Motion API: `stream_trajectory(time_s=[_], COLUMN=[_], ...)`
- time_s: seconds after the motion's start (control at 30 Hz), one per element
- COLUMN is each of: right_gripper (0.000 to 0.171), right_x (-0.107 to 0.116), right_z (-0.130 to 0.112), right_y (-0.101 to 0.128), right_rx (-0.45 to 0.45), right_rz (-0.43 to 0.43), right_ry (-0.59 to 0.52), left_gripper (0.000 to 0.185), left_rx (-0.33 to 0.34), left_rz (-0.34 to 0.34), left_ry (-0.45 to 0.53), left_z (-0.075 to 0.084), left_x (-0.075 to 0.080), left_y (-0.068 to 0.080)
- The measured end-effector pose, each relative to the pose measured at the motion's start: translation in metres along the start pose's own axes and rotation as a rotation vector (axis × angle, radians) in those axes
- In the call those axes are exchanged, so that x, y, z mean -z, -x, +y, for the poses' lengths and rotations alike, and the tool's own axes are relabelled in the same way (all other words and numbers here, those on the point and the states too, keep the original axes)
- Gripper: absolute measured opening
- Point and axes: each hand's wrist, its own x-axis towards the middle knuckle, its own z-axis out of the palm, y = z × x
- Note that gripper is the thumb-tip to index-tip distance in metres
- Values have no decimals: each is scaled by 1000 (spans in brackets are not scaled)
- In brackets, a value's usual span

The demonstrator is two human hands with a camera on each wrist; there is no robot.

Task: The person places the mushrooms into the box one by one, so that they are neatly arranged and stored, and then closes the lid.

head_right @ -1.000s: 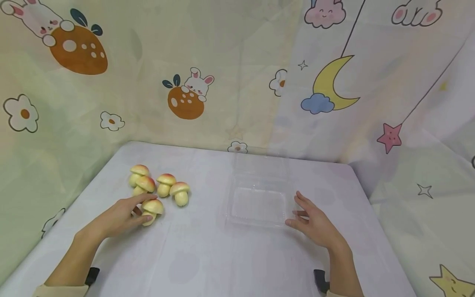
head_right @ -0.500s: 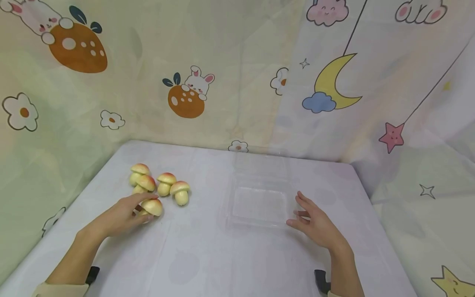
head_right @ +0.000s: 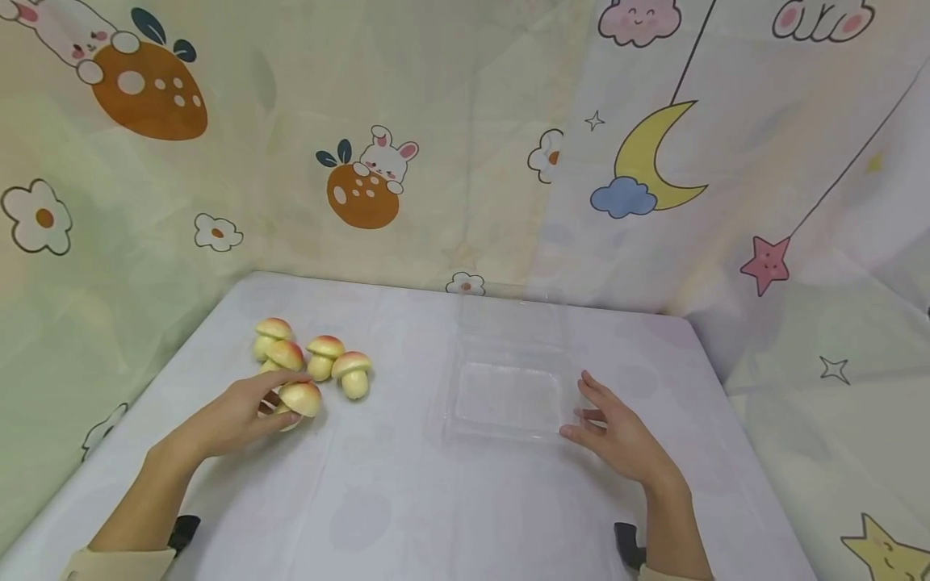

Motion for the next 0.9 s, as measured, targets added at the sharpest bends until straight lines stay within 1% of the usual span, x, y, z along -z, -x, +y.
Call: stream_trajectory(time_s=[0.2, 0.37, 0.47, 0.7, 0.9], right_gripper=[89, 88, 88, 88, 88], right_x=[0, -1, 0, -2, -2], right_z=[2, 2, 2, 4, 4], right_y=[1, 1, 1, 0, -1], right_rx=[5, 19, 20, 28, 30], right_rz=[2, 5, 7, 10, 12], right_ry=[-2, -13, -12, -29, -38], left_gripper=[51, 52, 54, 59, 57], left_rx=[-58, -98, -120, -165, -185], left_rz=[4, 22, 28, 5, -21], left_ry=[4, 4, 33, 107, 134], left_z=[8, 20, 28, 42, 52], left_x=[-1, -3, -4, -11, -17], left_y=[-9, -16, -21, -37, -48])
